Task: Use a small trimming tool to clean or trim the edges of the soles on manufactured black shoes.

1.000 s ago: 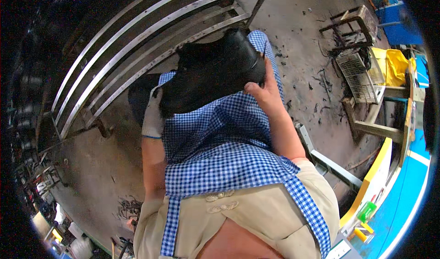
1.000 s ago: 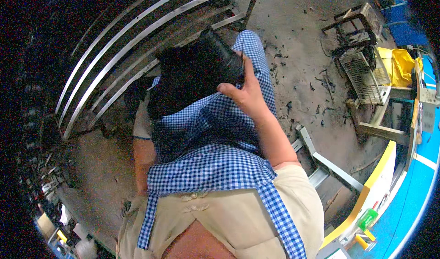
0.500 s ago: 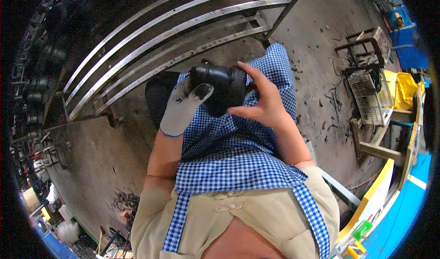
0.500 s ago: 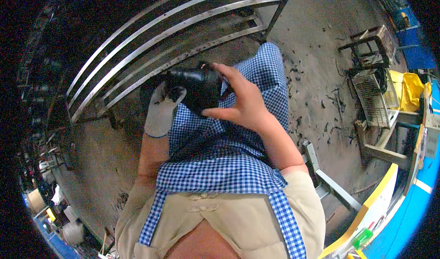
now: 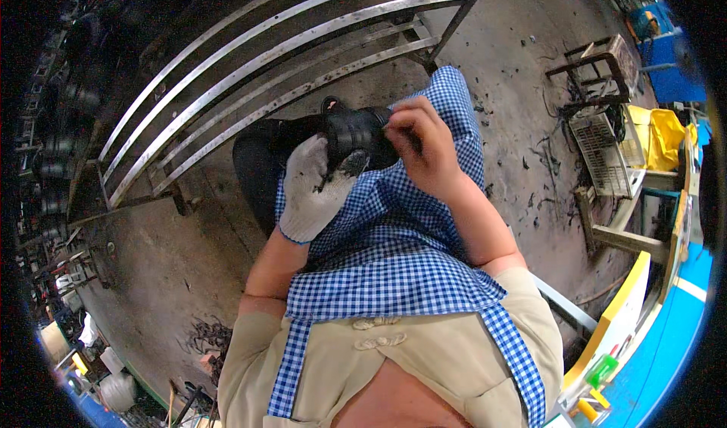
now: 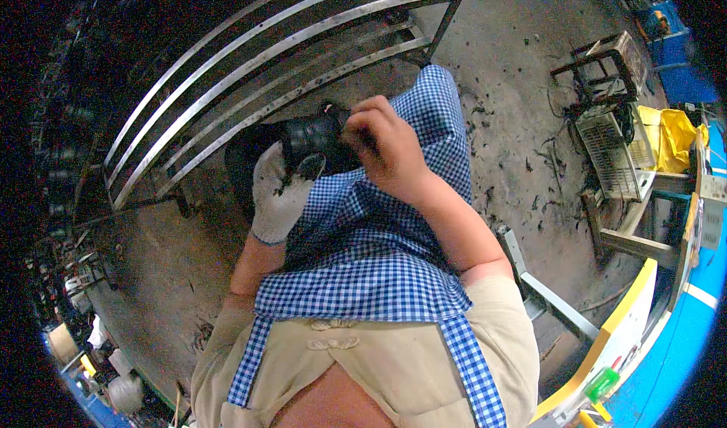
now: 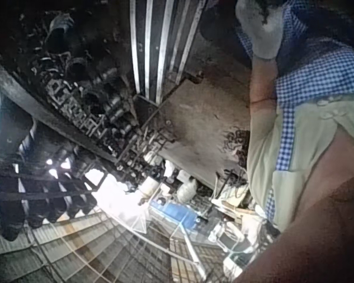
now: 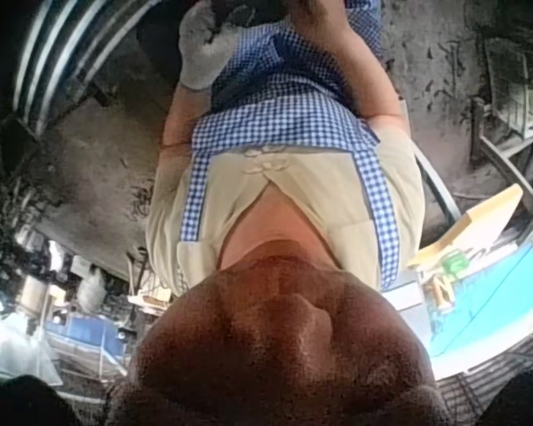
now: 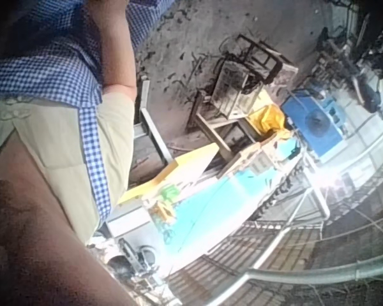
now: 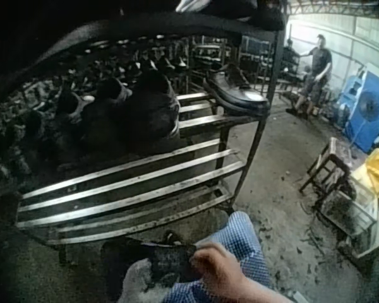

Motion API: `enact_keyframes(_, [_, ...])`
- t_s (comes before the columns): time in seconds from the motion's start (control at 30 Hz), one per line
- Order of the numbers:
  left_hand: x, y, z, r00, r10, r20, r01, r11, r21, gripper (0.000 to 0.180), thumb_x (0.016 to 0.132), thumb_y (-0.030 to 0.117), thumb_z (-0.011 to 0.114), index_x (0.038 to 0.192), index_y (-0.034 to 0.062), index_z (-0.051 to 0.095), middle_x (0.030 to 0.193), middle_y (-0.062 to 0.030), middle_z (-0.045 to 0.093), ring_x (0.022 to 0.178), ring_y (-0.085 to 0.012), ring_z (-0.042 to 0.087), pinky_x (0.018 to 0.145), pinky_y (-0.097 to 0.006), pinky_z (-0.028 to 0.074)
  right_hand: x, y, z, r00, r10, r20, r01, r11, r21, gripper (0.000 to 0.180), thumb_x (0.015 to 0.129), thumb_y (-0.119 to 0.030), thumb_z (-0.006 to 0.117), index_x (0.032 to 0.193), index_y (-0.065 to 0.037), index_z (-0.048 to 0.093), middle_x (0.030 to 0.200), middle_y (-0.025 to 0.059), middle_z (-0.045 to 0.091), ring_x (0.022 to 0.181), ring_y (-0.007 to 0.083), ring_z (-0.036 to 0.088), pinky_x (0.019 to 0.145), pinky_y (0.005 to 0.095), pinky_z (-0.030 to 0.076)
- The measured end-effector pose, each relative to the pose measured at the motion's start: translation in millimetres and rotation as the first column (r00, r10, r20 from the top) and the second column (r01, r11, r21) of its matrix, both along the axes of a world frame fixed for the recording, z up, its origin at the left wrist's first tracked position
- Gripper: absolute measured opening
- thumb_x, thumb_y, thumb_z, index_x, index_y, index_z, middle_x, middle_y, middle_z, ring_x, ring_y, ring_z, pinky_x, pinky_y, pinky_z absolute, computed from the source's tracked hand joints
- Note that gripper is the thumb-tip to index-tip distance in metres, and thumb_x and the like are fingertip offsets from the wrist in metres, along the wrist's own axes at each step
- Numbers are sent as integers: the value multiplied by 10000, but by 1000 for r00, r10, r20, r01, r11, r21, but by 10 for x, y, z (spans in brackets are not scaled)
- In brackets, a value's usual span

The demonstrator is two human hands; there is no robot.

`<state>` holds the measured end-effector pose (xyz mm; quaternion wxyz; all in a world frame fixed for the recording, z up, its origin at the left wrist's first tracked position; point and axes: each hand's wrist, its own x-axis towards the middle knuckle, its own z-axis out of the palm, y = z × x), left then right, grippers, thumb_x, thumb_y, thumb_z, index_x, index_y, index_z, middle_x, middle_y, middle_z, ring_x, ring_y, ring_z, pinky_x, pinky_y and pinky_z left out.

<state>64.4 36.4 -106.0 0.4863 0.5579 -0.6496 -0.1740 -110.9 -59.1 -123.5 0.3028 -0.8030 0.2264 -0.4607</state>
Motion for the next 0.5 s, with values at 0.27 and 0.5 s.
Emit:
enact_keyframes(0.27, [1, 44, -29, 897, 83, -435, -12, 986, 165, 218, 850, 67, 664, 1049, -3, 608, 961, -87, 659, 836, -146, 625, 733, -262, 495, -98, 160, -178, 931, -176, 321, -174, 557, 812, 161, 909, -103, 585, 1058, -57, 544, 777, -11, 561, 674, 72, 530, 595, 195, 411])
enact_keyframes(0.5, [-92, 51, 4, 762, 124, -636, 22, 976, 218, 207, 867, 86, 648, 1052, 1, 612, 924, -77, 661, 832, -124, 617, 727, -254, 494, -149, 278, -44, 932, -73, 356, -231, 637, 735, 248, 889, -119, 629, 1117, -39, 572, 800, -12, 573, 705, 60, 525, 623, 211, 423])
